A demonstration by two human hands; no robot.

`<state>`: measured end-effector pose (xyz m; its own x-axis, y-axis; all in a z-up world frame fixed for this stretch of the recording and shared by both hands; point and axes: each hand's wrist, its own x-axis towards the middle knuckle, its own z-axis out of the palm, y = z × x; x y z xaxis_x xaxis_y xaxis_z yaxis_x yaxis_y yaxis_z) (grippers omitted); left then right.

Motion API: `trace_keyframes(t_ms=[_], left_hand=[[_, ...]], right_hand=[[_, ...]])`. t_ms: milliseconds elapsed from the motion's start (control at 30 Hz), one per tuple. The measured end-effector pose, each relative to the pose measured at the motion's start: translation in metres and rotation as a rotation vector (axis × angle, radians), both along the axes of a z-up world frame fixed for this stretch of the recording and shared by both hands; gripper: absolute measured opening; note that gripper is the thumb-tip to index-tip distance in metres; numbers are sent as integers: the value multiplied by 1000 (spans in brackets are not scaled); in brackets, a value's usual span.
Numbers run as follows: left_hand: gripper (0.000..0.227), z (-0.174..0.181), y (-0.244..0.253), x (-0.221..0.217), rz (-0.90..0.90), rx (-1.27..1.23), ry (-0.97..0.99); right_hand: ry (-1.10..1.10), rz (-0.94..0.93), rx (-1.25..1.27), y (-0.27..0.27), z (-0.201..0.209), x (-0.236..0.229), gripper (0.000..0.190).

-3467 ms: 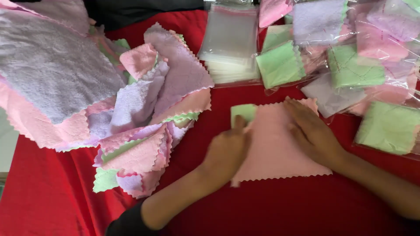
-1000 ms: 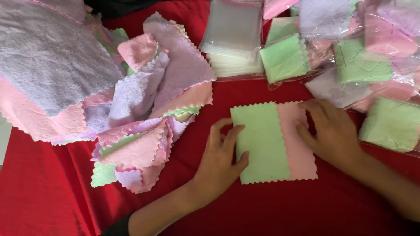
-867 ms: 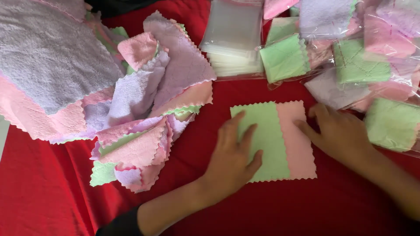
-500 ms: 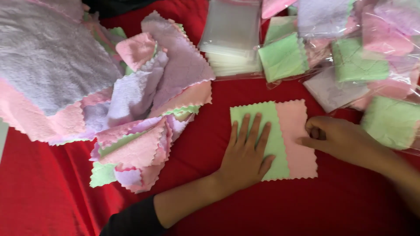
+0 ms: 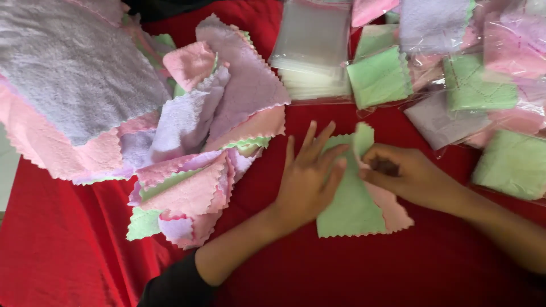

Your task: The person picks up colored cloths from a pile, folds them into small squares, and slides each one into a clear plastic resealable bag on a red table.

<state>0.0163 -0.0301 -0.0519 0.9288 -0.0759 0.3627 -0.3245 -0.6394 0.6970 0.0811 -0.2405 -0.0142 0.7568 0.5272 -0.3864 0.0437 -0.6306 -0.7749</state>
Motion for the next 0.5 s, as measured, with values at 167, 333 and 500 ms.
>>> trace_keyframes(t_ms=[167,333,500], left_hand=[[23,-37,20,32,146,-185,40],[14,-33,29,30,181,-115,24],[14,-36,34,29,161,-32,-3]], right_hand=[[-99,70,-19,36,2,-11,11],[-317,282,-151,29,-16,-22,19],[-665,598,-90,8,-28,-41,32]])
